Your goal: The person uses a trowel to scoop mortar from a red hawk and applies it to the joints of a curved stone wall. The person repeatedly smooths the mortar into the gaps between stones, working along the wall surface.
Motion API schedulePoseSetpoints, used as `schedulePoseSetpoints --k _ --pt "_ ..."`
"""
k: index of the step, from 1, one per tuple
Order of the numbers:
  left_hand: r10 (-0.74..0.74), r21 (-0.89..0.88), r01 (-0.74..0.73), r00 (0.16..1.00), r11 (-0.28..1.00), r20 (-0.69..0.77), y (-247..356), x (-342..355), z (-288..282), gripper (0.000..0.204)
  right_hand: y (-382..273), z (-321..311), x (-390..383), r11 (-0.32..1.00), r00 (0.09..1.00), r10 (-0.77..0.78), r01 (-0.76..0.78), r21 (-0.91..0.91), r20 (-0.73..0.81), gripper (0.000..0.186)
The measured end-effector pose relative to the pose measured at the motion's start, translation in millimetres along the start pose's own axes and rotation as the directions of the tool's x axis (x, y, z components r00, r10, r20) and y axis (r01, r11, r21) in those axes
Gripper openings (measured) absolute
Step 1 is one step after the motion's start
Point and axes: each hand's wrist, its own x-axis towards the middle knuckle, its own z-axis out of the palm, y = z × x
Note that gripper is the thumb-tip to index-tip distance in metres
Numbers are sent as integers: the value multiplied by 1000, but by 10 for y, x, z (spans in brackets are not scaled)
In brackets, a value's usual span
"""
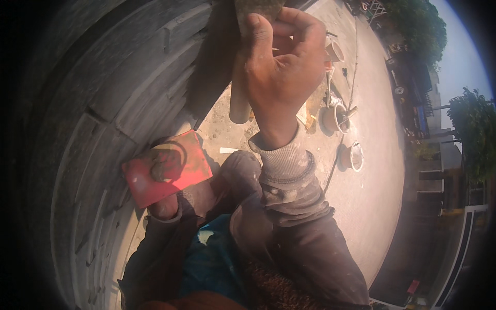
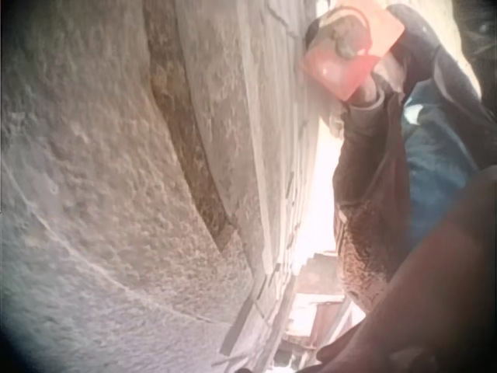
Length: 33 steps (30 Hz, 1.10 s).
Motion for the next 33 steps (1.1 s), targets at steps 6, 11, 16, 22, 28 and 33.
schedulePoseSetpoints --k 6,11,16,22,28,33 --pt "-25 30 25 1000 999 -16 99 6 57 58 -31 149 -40 998 994 22 -28 -54 -106 30" --pt "-45 167 43 999 985 10 25 -55 -123 62 -130 347 -68 985 959 163 -171 -17 -230 21" --pt "-15 56 14 1000 998 19 85 -65 -32 60 -19 326 -126 878 973 -98 -14 -479 -208 26" --pt "-1 -67 4 999 998 45 156 -49 112 57 -55 289 -174 820 982 -147 53 -570 -120 24" --pt "9 -93 -4 998 996 57 91 -28 72 55 -3 291 -264 926 991 -53 2 -376 -124 30" --pt "20 -212 -1 996 977 86 195 26 170 53 21 289 -294 921 995 -63 26 -389 -82 25"
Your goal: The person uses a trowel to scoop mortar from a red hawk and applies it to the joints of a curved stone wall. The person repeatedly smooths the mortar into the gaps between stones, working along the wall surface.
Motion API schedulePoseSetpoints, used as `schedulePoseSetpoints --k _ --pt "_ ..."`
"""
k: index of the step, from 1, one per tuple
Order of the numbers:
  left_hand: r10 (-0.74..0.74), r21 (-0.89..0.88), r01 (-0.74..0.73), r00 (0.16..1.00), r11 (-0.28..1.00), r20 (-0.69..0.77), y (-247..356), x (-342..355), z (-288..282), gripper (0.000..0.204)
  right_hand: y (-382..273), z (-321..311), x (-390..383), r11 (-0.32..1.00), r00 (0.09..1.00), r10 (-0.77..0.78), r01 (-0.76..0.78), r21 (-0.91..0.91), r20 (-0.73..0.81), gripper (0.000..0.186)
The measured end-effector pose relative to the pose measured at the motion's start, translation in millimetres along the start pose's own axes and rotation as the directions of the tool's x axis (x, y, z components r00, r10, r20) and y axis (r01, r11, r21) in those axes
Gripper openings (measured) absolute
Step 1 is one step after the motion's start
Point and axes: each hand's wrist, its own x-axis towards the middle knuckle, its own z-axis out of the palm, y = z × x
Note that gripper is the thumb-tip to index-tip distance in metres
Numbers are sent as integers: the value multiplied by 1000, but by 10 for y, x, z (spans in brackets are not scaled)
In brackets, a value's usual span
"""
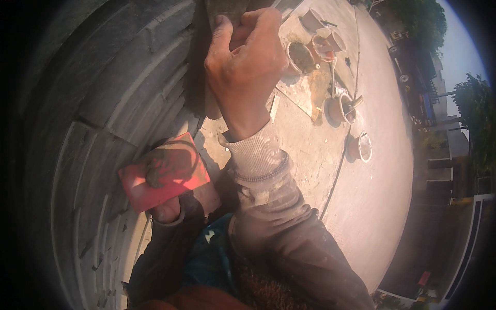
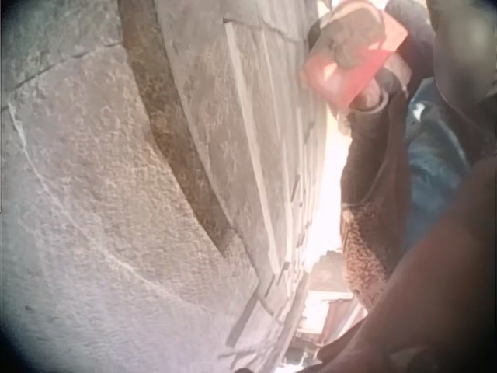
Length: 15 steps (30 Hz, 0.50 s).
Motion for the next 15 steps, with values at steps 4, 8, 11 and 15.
schedulePoseSetpoints --k 4,8,11,15 --pt "-2 -72 4 1000 997 26 83 115 96 51 105 -51 -72 999 998 27 -26 -22 48 29" --pt "65 -39 -68 994 997 -93 -19 73 52 51 99 -252 -69 998 997 -3 -1 55 71 26" --pt "-16 21 18 995 1000 -94 -40 36 -62 57 33 -382 114 987 996 0 -13 159 84 24" --pt "40 -61 -45 996 997 -83 -55 104 77 60 172 -479 352 964 943 -263 263 27 203 20"
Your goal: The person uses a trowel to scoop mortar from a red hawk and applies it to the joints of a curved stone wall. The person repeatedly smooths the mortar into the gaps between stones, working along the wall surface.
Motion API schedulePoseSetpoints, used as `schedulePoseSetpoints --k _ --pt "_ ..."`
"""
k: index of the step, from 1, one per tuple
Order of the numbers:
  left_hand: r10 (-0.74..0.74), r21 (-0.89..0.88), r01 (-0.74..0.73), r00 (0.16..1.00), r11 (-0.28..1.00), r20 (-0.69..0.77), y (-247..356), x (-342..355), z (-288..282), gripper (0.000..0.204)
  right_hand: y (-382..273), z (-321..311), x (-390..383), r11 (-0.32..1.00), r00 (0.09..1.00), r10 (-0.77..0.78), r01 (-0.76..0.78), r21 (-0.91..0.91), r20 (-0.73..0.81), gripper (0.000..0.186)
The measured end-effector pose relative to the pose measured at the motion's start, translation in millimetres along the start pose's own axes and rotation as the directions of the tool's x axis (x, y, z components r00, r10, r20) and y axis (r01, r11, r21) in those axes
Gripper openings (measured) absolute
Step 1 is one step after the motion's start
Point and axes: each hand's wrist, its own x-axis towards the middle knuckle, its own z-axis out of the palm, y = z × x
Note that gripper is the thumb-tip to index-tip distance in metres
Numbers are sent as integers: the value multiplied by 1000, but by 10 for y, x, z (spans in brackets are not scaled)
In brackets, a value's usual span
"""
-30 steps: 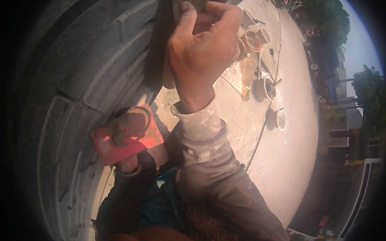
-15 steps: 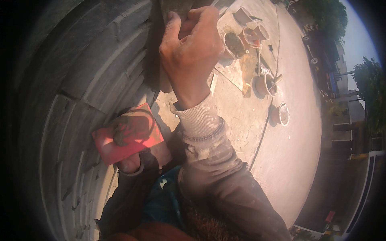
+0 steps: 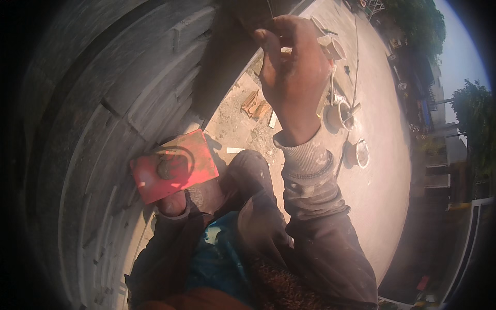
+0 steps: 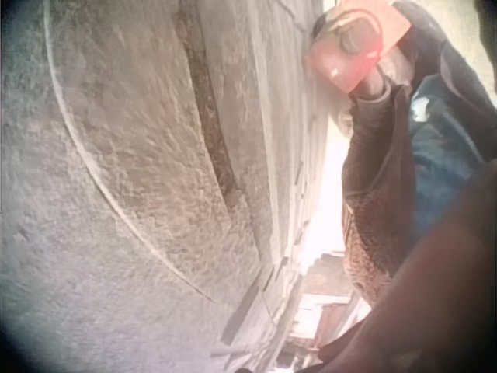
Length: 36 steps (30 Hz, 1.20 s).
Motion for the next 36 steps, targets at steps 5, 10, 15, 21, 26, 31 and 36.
schedulePoseSetpoints --k 5,10,15,21,26,31,36 --pt "-43 65 50 994 997 -104 -7 -45 -27 58 62 -53 172 971 981 -180 189 -149 73 20" --pt "-47 81 51 997 995 -58 72 24 27 61 -84 11 364 967 998 -65 59 -248 -16 19" --pt "64 132 -66 998 989 17 -38 23 -20 65 -44 -68 377 972 983 -149 126 -197 -109 21" --pt "122 148 -126 992 981 37 -71 12 -80 67 -66 -16 243 989 994 -105 104 -107 -6 26" --pt "66 101 -65 998 993 -2 -18 14 -26 63 -60 12 311 981 993 -103 110 -158 56 18" --pt "33 107 -36 999 994 26 7 17 -50 60 -65 71 322 989 999 -30 33 -145 24 12" --pt "101 36 -102 994 994 46 -68 26 -62 59 -103 73 344 994 999 -14 10 -109 -29 12"
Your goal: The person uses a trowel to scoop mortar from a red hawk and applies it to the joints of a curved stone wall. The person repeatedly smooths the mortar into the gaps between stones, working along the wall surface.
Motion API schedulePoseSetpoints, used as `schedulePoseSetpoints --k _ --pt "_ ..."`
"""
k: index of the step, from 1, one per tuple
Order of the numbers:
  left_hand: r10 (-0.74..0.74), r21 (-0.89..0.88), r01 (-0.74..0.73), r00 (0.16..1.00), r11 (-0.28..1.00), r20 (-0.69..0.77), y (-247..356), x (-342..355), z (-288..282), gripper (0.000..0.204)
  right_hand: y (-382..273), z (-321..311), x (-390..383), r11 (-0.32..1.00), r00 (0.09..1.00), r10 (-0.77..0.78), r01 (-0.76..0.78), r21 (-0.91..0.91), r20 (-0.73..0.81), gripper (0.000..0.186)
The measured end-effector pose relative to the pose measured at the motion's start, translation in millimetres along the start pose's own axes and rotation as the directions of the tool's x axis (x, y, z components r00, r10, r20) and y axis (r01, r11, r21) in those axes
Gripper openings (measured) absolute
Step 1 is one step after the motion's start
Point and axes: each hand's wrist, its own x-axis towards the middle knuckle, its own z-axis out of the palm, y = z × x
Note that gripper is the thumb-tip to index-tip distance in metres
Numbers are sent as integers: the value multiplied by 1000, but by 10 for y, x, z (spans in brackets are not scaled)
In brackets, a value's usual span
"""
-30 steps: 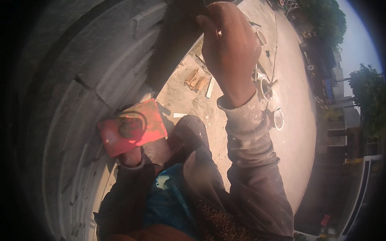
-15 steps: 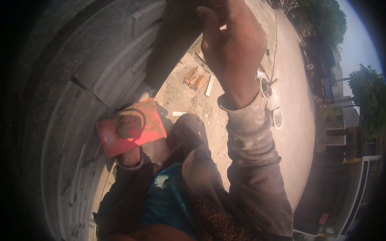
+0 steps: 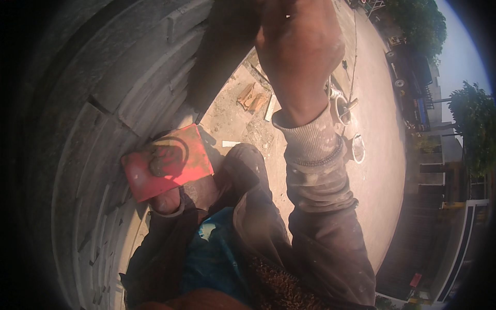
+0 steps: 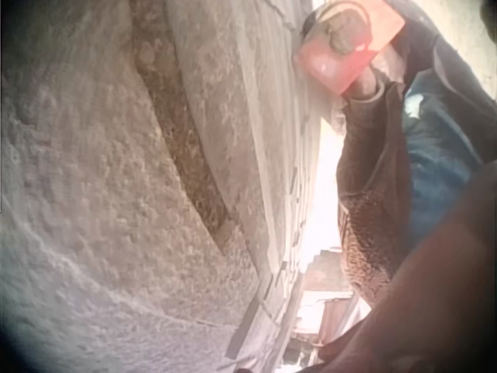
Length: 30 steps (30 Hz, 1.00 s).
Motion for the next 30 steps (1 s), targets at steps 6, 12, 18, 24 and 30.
schedulePoseSetpoints --k 6,12,18,24,30 --pt "-3 66 5 1000 998 -30 7 -29 -61 61 -67 43 1 999 997 -17 14 -40 -72 14" --pt "37 61 -38 999 997 19 19 14 -37 63 -121 28 -6 985 997 32 -44 -169 -69 16" --pt "140 -7 -140 987 990 80 -30 87 33 72 14 44 -69 964 961 234 -210 165 -147 15" --pt "64 -30 -64 998 998 8 -69 -36 -30 81 -46 -47 -304 957 980 197 -196 214 15 25" --pt "4 -56 -3 1000 998 21 -17 -19 -3 77 -25 -33 -235 962 986 166 -168 216 24 24"
